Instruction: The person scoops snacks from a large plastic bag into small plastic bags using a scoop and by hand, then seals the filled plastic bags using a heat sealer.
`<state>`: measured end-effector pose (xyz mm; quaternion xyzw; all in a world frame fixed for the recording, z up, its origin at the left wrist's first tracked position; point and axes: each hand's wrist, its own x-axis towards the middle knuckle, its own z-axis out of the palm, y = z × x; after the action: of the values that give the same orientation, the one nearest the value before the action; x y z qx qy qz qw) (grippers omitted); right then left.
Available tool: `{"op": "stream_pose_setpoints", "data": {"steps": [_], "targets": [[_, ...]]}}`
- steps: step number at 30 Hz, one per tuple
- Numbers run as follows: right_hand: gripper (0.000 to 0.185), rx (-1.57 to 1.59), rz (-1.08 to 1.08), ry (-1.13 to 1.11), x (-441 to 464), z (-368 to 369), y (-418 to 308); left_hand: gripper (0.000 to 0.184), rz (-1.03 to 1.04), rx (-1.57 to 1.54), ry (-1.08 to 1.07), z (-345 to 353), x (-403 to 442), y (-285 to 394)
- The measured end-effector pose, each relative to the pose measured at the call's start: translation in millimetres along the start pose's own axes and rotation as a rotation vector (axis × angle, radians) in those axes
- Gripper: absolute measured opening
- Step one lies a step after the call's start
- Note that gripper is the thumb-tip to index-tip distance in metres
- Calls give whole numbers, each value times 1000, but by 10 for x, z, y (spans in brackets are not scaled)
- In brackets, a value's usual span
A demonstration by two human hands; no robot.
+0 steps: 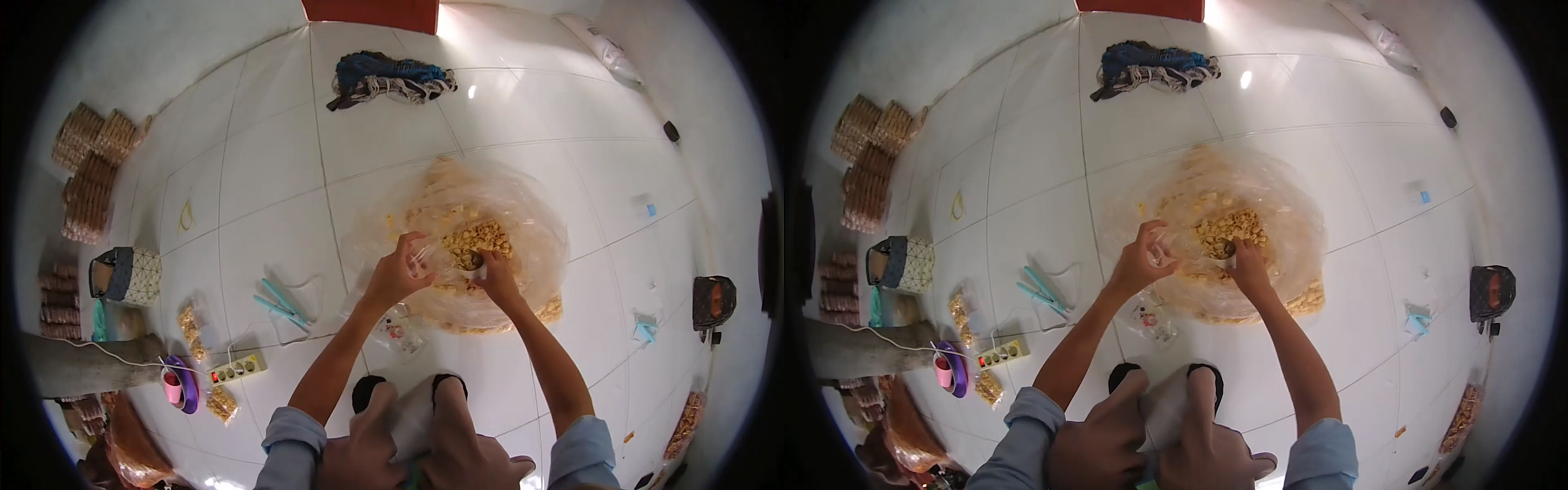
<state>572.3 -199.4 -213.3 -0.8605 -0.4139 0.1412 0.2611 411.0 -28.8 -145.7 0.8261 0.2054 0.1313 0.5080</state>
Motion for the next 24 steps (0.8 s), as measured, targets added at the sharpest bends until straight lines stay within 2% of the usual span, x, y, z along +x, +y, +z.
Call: {"op": "stream_pose_setpoints", "data": {"steps": [4,6,7,9,10,12,16,18,22,24], "targets": [[57,-23,35,-102,17,245,12,65,-72,5,-47,62,-18,-149],[40,-36,-102,281,60,262,-28,66,-51,0,-32,92,5,-164],[40,-39,-100,276,71,120,-171,67,-27,-9,-19,118,6,-163],[21,349,-121,323,86,-374,-659,68,-36,-3,-34,126,48,-101],[21,347,-117,322,75,-487,-779,69,-44,10,-47,129,44,-68],[20,284,-263,108,86,-642,-941,69,-37,35,-55,141,50,-15],[22,203,-348,79,154,-582,-957,68,29,108,-57,144,82,40],[22,235,-295,-2,158,-585,-983,67,47,152,-64,128,99,37],[23,295,-266,2,161,-571,-1005,62,58,236,-99,113,111,34],[23,365,-199,-129,191,-553,-992,61,113,248,-88,124,111,-6]]}}
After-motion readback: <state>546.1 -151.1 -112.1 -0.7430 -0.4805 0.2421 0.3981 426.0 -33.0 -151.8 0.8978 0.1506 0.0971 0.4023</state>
